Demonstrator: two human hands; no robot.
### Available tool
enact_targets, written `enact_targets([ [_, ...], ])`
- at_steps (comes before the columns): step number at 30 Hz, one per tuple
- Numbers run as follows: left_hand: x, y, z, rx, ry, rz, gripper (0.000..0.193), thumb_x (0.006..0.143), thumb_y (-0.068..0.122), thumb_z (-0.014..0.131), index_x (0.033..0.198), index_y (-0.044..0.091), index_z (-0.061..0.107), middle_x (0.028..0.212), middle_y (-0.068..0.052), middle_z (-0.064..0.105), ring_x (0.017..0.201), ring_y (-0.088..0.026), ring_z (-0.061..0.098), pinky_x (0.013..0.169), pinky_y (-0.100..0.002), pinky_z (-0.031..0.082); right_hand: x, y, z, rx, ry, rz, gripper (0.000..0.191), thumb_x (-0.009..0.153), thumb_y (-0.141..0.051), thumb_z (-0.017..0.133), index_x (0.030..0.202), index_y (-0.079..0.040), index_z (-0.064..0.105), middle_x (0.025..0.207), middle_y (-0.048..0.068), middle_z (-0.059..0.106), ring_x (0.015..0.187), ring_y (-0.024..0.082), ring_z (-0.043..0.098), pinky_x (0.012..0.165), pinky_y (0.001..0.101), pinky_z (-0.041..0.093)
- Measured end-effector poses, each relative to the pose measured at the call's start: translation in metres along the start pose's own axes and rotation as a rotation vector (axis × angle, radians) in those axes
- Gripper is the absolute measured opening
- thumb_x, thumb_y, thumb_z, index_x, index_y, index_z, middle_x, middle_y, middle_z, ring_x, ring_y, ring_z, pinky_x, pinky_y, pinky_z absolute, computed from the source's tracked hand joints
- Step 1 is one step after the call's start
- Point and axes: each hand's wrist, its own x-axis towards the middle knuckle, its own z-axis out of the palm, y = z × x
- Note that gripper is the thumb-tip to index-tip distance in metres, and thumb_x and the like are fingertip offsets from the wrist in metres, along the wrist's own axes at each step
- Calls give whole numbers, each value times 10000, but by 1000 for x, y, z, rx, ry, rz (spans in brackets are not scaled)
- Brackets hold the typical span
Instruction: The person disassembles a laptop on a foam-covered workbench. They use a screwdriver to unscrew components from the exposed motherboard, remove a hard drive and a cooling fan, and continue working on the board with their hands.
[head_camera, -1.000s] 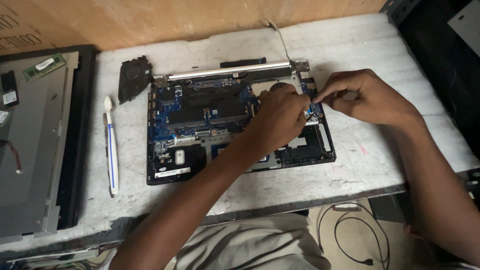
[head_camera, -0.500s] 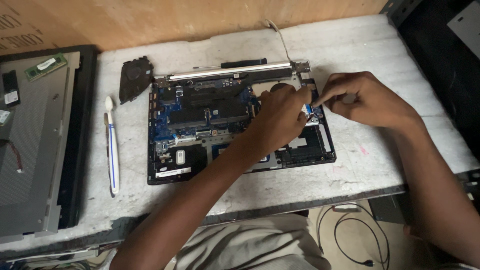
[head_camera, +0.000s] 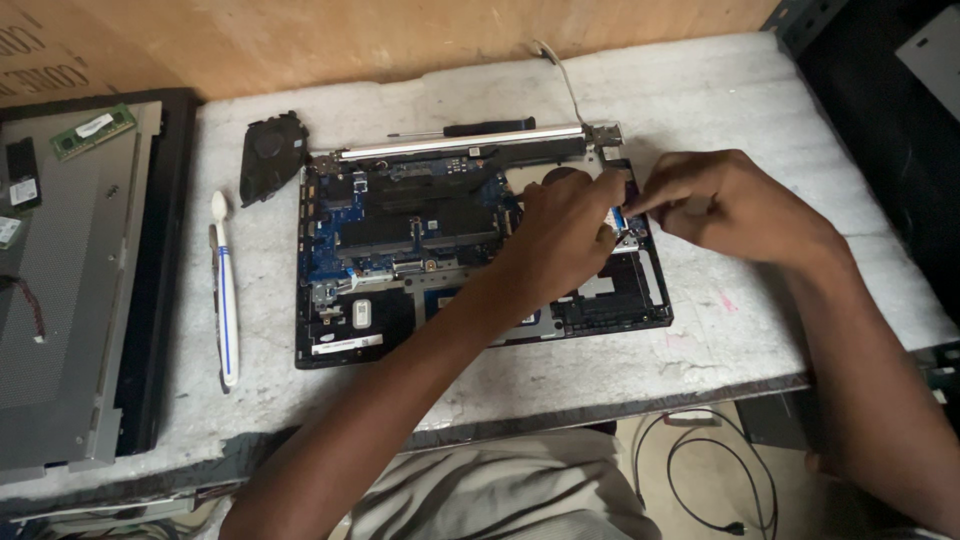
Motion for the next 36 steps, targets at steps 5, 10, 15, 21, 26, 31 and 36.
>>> enact_targets([
  [5,-2,-3,3,1,57,36,308,784,17,687,1075,41,589,872,-173,666,880,-395,667,745,-574,450,-3,-13,2,-123,-4,-28,285,782,35,708,1047,-54,763,925,95,728,789,224,714,686,365,567],
  [10,-2,-4,4,14,23,8,275,801,23,677,1060,57,590,864,-160,665,893,-391,669,752,-570,462,-3,-27,0,-220,10,-100,313,725,50,706,1025,-26,757,973,125,725,812,292,703,700,378,562],
  [15,-4,-3,2,-36,89,46,297,778,22,685,1061,44,602,879,-174,669,895,-399,664,745,-578,447,-1,-38,5,-338,-5,-31,272,754,15,726,1020,-36,760,1012,100,737,790,255,723,702,358,585],
  [21,-3,-2,3,-28,40,-2,335,793,43,691,1119,48,614,914,-174,688,946,-386,670,803,-557,475,-2,-45,12,-550,35,-114,222,771,-29,759,992,-47,766,1135,88,733,925,276,718,777,383,595],
  [26,-1,-4,5,-3,38,-1,389,760,46,702,1138,30,610,918,-181,691,945,-396,667,788,-572,464,0,-42,18,-604,56,-166,313,727,-61,779,1040,-63,773,1144,90,727,984,305,699,823,414,582],
  [31,-4,-9,3,-24,47,34,350,811,50,687,1145,38,584,962,-170,662,973,-386,657,793,-549,479,4,-25,21,-482,155,-253,279,744,-17,693,1016,-35,748,1101,102,717,964,271,712,867,387,600],
  [36,-6,-9,1,-26,39,27,307,791,54,701,1079,75,600,949,-133,648,975,-361,642,790,-560,452,-3,-8,4,-195,300,-72,315,791,65,540,1026,8,742,1037,121,713,804,228,692,725,336,578],
])
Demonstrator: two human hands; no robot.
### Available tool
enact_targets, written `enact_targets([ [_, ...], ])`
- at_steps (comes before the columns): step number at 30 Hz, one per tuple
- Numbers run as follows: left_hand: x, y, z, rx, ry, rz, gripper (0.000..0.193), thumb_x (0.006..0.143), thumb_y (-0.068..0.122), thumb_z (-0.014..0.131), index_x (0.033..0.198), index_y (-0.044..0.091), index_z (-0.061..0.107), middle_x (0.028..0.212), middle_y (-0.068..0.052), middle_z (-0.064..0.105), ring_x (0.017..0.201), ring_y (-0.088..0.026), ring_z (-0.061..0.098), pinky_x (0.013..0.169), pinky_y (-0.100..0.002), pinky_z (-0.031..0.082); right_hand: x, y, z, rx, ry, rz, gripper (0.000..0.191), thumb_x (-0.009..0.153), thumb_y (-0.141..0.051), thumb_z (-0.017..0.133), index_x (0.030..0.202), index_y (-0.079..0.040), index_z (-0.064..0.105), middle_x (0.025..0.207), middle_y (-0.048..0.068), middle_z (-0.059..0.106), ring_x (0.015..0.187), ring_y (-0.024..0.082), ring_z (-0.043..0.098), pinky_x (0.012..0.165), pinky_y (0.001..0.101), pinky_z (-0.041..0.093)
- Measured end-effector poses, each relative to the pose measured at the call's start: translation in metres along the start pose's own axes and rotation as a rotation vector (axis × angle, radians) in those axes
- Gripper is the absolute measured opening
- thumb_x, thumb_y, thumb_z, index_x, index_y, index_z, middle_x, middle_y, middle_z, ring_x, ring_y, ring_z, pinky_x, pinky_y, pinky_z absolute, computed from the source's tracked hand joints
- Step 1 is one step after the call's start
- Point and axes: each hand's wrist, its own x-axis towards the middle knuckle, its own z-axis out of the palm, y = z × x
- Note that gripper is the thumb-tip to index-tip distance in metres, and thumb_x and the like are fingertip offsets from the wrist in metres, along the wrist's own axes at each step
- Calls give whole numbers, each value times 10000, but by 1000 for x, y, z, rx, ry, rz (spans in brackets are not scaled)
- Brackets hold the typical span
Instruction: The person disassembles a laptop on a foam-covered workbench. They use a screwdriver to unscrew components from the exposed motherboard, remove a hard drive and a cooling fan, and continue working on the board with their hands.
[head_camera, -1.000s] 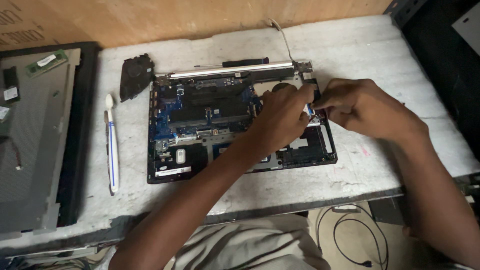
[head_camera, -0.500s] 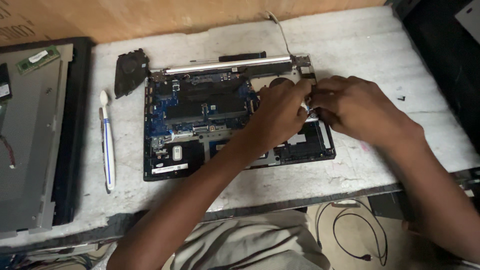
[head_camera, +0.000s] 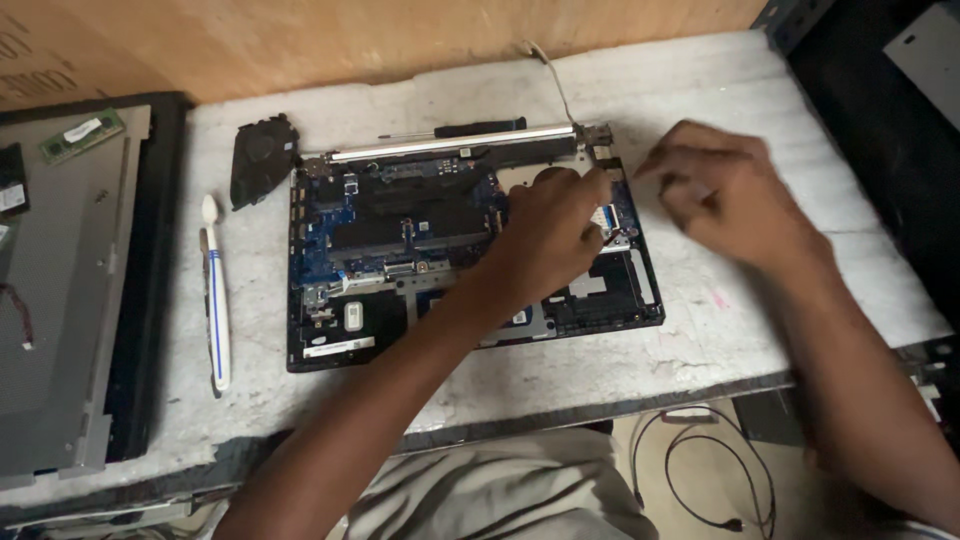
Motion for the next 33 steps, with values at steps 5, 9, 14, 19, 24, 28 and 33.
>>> enact_targets([
  [5,-6,10,-11,109,78,112,304,771,89,723,1054,98,611,959,-97,621,984,-306,607,793,-526,383,-3,3,-6,1,50,2,263,835,47,570,1041,22,731,1026,126,702,819,225,686,740,337,553],
  [9,-11,14,-25,219,27,228,275,738,180,769,973,99,651,913,-76,613,974,-285,583,821,-513,341,-1,3,-7,-14,33,29,248,838,39,586,1039,28,730,1026,130,711,799,224,685,694,334,555],
  [14,-12,15,-27,260,5,286,199,786,159,736,972,100,692,889,-43,615,966,-266,580,832,-489,340,-1,5,-6,-25,29,33,246,838,41,589,1037,28,732,1015,128,710,813,223,692,746,336,563],
  [19,-12,12,-24,258,-23,294,109,836,122,708,941,99,690,882,-38,614,947,-251,576,844,-471,343,1,8,-7,17,-54,5,264,808,51,604,1031,7,736,1021,115,721,870,219,718,808,332,591],
  [24,-12,11,-22,302,20,335,150,818,116,695,959,65,682,908,-57,612,962,-250,573,853,-457,346,-1,5,-11,100,-220,202,138,819,-17,692,950,-17,735,864,64,757,783,178,736,675,334,595],
  [28,-12,10,-23,298,6,336,184,803,137,700,962,59,649,908,-73,610,967,-258,572,849,-456,346,1,5,-5,236,-295,278,111,842,-43,706,917,-9,632,793,81,717,711,166,704,639,313,591],
  [33,-9,7,-24,187,0,305,187,859,146,693,990,65,587,850,-64,612,928,-279,588,814,-488,342,12,14,11,300,-565,466,79,863,-31,673,903,-27,605,675,118,700,606,201,664,557,346,573],
])
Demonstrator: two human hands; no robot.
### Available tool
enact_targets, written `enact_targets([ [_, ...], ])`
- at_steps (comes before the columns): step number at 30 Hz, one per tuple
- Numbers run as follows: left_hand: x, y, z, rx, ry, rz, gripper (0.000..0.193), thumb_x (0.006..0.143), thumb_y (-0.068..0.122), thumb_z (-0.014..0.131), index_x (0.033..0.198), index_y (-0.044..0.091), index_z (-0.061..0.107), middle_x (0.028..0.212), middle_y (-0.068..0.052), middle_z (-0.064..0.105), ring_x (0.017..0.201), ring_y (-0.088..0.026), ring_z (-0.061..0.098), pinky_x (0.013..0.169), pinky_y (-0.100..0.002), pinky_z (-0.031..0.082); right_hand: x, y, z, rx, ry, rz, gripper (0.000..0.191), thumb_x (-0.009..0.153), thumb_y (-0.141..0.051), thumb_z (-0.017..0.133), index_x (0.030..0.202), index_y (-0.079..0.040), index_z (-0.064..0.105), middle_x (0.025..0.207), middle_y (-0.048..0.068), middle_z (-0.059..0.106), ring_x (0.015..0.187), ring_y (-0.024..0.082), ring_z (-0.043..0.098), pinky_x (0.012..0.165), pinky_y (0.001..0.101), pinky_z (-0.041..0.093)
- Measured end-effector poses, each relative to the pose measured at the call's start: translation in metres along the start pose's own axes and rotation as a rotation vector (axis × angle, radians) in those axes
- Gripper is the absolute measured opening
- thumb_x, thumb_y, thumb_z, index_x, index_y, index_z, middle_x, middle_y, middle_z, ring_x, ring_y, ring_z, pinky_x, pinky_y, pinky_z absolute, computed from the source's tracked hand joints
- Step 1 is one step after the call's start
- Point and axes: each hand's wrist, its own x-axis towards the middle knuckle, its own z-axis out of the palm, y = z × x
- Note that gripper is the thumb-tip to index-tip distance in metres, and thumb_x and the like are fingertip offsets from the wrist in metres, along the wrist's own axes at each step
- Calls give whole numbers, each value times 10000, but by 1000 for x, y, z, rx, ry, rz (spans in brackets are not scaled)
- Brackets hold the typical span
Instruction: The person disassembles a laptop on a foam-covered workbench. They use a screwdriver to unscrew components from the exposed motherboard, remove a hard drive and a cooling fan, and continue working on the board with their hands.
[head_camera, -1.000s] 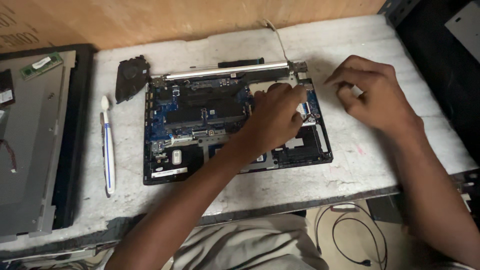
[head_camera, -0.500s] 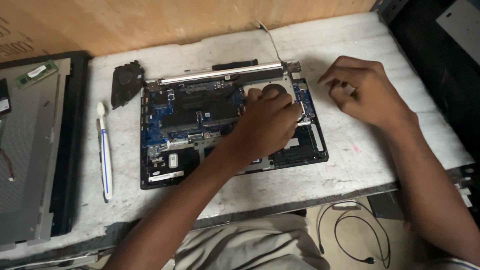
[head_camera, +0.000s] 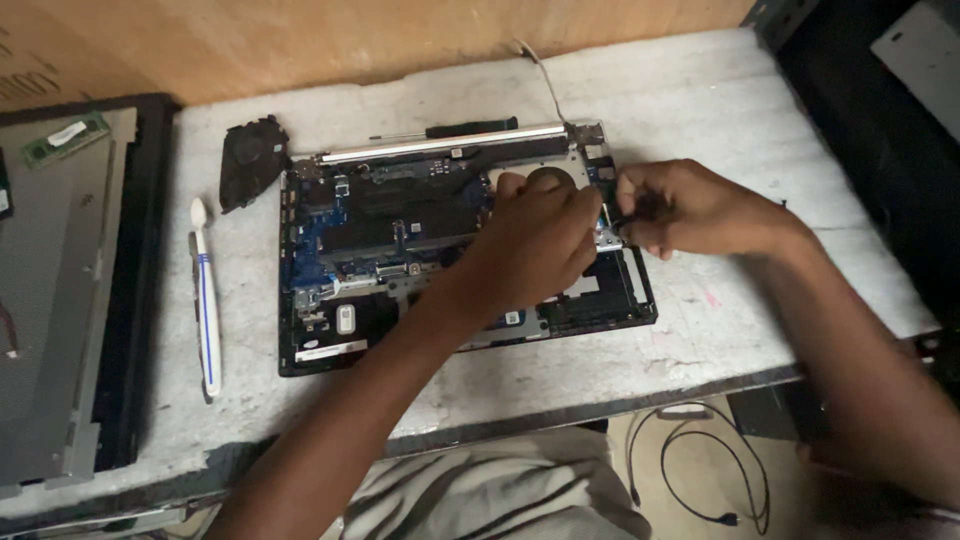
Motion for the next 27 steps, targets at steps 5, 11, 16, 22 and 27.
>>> enact_targets([
  [5,1,-5,3,-196,25,-83,138,864,126,684,920,108,559,820,-43,628,902,-286,628,785,-496,371,7,1,-10,209,-117,-3,94,871,-54,654,950,-13,624,753,78,664,664,161,692,585,334,618],
  [11,6,-11,8,-276,-52,-201,111,840,124,693,899,123,598,811,-47,655,888,-283,656,776,-490,397,14,-17,-13,51,-152,187,162,913,-118,662,1047,-28,670,810,77,668,703,171,676,649,345,631],
  [16,7,-13,6,-275,-64,-201,95,847,128,693,899,122,613,837,-57,668,924,-295,658,787,-490,399,16,-30,-14,-10,-164,268,207,940,-162,685,1076,-6,672,838,90,676,732,179,683,692,355,651],
  [22,8,-13,8,-304,-53,-199,76,852,128,682,879,120,612,836,-54,679,918,-286,666,795,-490,408,19,-30,-16,-9,-168,287,244,943,-159,680,1130,-3,673,864,100,689,772,198,685,722,360,653],
  [27,9,-13,9,-283,-67,-197,69,851,115,677,872,115,612,819,-53,681,900,-286,669,786,-489,402,23,-25,-14,-5,-153,314,251,950,-178,662,1134,-8,666,882,117,705,798,216,734,769,372,627],
])
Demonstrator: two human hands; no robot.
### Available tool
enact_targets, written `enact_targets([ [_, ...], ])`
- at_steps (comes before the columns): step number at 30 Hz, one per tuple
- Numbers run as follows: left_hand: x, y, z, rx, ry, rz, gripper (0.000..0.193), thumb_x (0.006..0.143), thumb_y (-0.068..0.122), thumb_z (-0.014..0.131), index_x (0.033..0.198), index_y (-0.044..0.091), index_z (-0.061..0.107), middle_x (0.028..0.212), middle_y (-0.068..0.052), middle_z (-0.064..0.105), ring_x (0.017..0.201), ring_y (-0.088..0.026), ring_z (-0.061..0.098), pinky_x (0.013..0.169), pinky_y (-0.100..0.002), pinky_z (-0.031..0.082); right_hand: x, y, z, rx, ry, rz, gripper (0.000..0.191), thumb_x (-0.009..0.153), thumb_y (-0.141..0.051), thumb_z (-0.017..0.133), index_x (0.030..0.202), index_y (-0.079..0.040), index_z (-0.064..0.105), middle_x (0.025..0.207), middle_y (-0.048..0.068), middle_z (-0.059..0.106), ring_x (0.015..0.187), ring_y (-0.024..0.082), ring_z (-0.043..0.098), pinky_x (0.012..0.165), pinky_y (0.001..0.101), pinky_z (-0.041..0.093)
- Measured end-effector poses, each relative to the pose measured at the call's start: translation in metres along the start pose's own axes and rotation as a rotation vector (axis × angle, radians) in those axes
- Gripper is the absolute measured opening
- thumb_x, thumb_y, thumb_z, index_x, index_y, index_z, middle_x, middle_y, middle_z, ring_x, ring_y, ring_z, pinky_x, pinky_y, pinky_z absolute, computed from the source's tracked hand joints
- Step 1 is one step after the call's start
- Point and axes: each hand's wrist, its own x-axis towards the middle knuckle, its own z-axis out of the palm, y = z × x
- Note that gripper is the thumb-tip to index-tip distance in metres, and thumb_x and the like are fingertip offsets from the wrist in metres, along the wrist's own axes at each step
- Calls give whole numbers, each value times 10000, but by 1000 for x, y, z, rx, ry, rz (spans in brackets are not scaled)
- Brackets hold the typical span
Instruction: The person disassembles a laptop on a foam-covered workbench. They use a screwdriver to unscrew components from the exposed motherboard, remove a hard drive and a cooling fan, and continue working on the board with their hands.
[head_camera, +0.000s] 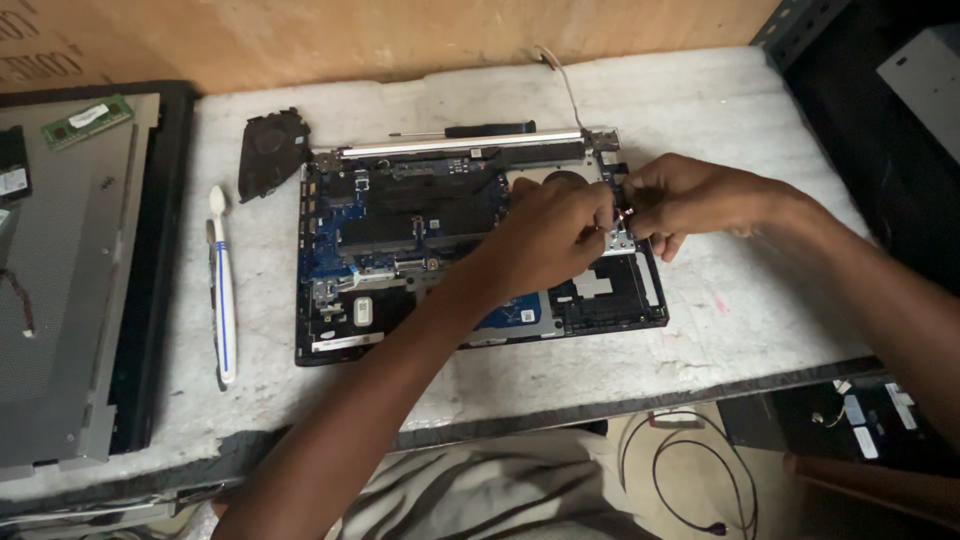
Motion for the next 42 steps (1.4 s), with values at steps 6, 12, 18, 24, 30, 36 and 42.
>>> enact_targets([
  [6,-1,-1,0,-6,-5,11,71,846,95,678,871,109,613,828,-62,675,890,-282,666,778,-484,402,-2,3,2,33,23,3,260,958,-193,682,1109,20,683,882,147,698,792,241,719,760,388,676],
  [12,-2,-2,0,-7,-22,13,75,855,112,681,891,115,615,841,-50,671,902,-268,666,787,-465,421,7,16,0,75,24,-1,185,918,-169,677,1064,-54,685,825,121,680,749,234,717,722,385,671],
  [18,-5,1,-1,122,-35,135,105,856,128,690,955,118,655,820,-39,662,924,-261,648,798,-485,381,15,65,7,530,130,-397,82,831,78,591,852,-1,581,747,142,638,631,217,667,528,342,591],
  [24,-8,4,-2,235,21,223,138,855,127,694,989,103,671,830,-61,632,942,-268,621,828,-472,389,21,86,7,637,129,-478,94,904,68,588,847,-7,596,717,138,650,605,187,677,520,301,585],
  [30,-10,4,-4,279,11,268,89,875,87,680,963,82,678,886,-66,642,941,-260,627,824,-446,408,16,80,6,612,108,-515,83,864,85,579,867,6,607,746,126,668,645,189,708,539,297,607],
  [36,-10,6,-4,278,17,291,69,897,59,656,966,60,662,946,-85,629,978,-265,635,889,-450,439,14,77,5,575,110,-488,107,856,92,575,903,14,629,762,130,672,647,198,713,536,311,616],
  [42,-10,11,-11,221,-20,313,135,853,36,660,986,46,683,919,-102,625,944,-284,636,849,-464,462,14,76,5,599,81,-511,161,835,105,570,939,8,644,792,120,671,671,195,710,548,315,609],
])
